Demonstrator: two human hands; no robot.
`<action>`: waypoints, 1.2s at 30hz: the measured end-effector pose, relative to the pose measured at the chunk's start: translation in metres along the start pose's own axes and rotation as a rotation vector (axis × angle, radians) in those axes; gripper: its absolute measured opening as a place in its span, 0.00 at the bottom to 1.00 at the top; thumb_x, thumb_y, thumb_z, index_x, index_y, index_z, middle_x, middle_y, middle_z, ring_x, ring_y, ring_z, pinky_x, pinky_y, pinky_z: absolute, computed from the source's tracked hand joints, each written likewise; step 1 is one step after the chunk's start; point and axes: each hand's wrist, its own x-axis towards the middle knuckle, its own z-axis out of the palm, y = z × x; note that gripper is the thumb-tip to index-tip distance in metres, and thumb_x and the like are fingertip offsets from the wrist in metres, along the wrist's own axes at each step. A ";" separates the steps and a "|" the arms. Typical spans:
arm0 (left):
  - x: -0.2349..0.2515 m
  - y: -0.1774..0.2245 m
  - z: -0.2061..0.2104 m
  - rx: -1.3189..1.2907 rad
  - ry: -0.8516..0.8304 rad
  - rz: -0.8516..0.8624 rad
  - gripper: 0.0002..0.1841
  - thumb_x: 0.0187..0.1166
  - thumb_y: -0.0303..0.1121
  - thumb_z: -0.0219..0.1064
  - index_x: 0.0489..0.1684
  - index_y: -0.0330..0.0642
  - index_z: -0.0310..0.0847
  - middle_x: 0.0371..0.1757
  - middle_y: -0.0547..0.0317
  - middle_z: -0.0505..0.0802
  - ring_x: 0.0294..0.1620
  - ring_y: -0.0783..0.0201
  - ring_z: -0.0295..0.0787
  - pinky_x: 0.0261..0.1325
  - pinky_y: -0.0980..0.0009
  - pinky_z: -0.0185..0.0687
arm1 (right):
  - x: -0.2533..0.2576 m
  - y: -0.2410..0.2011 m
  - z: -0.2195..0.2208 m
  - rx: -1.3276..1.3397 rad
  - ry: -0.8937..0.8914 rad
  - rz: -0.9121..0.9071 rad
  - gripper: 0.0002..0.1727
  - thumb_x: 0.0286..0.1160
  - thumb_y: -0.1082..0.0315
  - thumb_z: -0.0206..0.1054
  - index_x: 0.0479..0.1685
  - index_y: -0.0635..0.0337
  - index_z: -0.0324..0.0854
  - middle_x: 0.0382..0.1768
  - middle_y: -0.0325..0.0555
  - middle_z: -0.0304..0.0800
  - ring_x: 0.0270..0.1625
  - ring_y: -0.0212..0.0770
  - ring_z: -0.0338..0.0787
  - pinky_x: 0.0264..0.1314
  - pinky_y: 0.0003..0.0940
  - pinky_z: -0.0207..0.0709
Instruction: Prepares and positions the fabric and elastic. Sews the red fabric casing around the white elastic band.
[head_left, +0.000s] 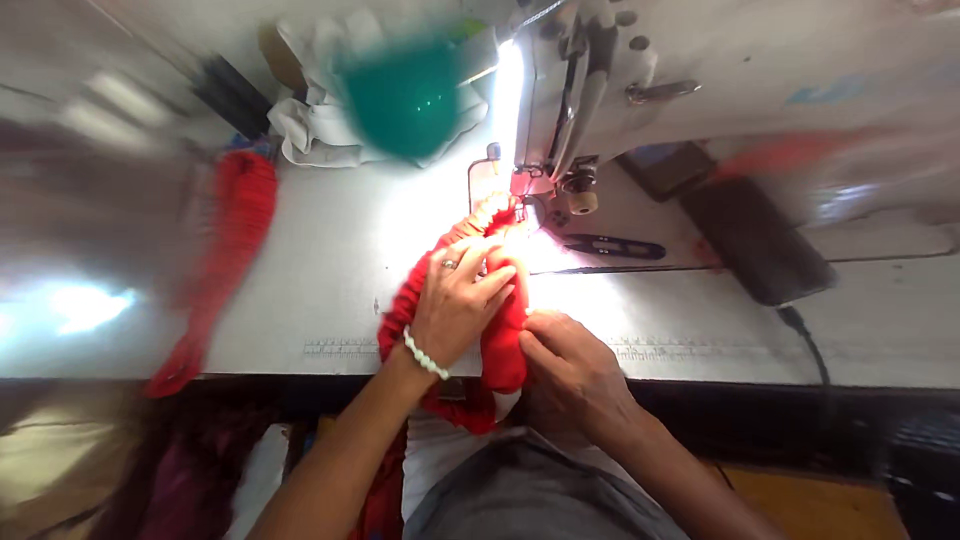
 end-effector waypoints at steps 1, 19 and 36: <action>0.005 -0.013 0.003 -0.001 -0.052 0.087 0.15 0.84 0.41 0.64 0.55 0.50 0.95 0.72 0.53 0.89 0.80 0.49 0.78 0.81 0.43 0.63 | 0.000 -0.001 0.000 -0.010 -0.005 -0.003 0.10 0.76 0.75 0.61 0.36 0.58 0.90 0.43 0.51 0.95 0.53 0.48 0.94 0.58 0.34 0.86; 0.038 -0.043 0.002 0.091 -0.276 0.179 0.21 0.88 0.51 0.53 0.72 0.64 0.86 0.80 0.53 0.82 0.82 0.46 0.75 0.82 0.29 0.53 | 0.041 0.034 0.001 -0.048 -0.088 -0.028 0.12 0.78 0.77 0.59 0.39 0.62 0.91 0.43 0.52 0.96 0.48 0.49 0.95 0.52 0.39 0.86; 0.008 -0.009 0.012 0.067 -0.153 0.149 0.19 0.83 0.28 0.60 0.64 0.60 0.90 0.71 0.51 0.89 0.75 0.43 0.81 0.77 0.32 0.61 | 0.035 0.056 -0.010 -0.042 -0.121 -0.111 0.12 0.80 0.77 0.57 0.39 0.62 0.89 0.44 0.54 0.94 0.52 0.52 0.94 0.63 0.43 0.84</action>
